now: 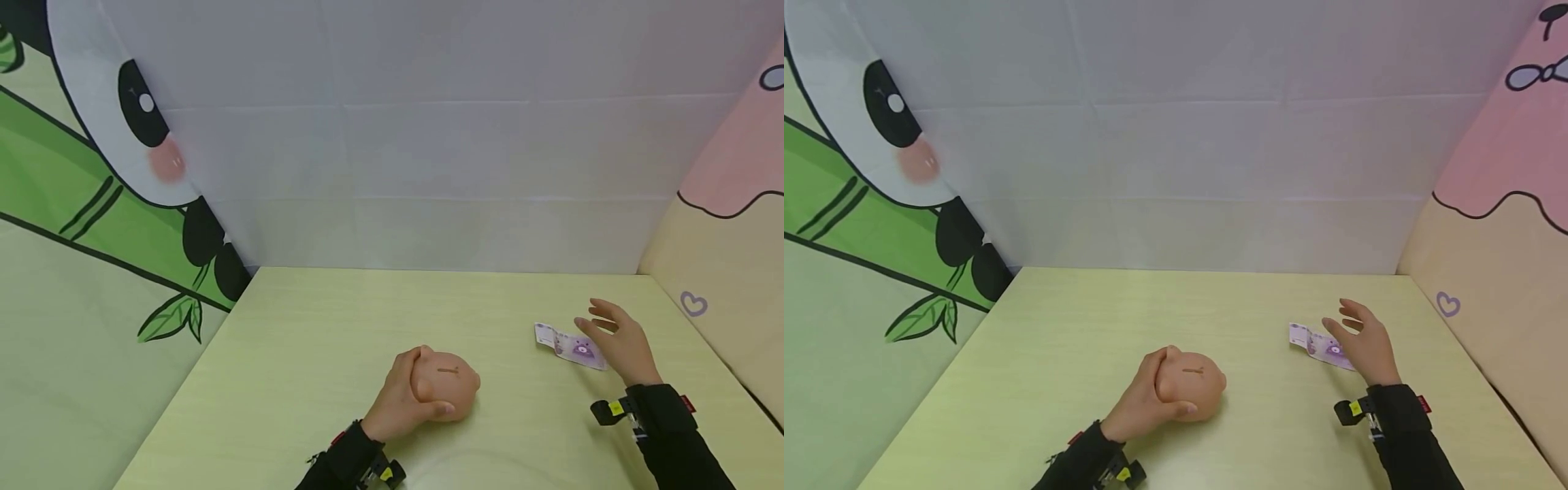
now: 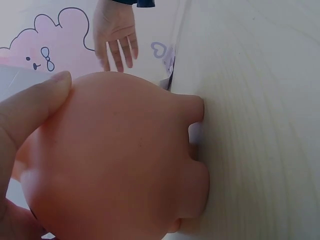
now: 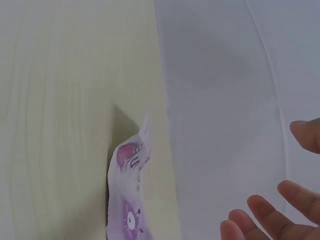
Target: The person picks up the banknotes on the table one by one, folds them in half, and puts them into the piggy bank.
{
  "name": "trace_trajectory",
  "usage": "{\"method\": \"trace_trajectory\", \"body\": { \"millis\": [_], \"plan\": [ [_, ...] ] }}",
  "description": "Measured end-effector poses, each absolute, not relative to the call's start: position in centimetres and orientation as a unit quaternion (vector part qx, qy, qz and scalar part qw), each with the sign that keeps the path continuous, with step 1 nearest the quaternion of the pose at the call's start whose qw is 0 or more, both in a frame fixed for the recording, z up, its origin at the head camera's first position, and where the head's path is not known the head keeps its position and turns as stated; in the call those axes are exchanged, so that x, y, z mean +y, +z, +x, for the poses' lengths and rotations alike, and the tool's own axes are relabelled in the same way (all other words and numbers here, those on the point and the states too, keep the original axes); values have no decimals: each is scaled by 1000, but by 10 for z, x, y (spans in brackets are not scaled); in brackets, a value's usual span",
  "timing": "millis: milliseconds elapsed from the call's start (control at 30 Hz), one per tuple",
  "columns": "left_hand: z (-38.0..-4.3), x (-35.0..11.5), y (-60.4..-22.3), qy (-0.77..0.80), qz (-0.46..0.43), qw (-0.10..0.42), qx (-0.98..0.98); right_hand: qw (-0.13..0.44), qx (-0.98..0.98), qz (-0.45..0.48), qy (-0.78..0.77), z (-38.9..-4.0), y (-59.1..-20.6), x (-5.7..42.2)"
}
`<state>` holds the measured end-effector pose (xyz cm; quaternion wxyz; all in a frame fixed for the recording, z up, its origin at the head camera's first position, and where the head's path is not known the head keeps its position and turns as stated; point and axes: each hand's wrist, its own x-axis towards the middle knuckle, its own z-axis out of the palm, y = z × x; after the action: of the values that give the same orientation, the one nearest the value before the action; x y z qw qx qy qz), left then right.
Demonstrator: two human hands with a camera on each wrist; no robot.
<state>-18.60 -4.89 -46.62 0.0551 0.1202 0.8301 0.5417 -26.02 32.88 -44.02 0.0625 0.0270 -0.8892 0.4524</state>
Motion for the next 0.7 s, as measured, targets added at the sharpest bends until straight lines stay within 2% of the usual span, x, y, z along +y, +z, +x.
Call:
{"method": "trace_trajectory", "body": {
  "millis": [467,700],
  "plan": [
    [-185,-49,-464,546,121,49,828,-3,-890,-80,449,-264,-468,358],
    [-185,-49,-464,544,120,50,829,-68,-891,-116,434,-269,-471,367]
  ]
}}
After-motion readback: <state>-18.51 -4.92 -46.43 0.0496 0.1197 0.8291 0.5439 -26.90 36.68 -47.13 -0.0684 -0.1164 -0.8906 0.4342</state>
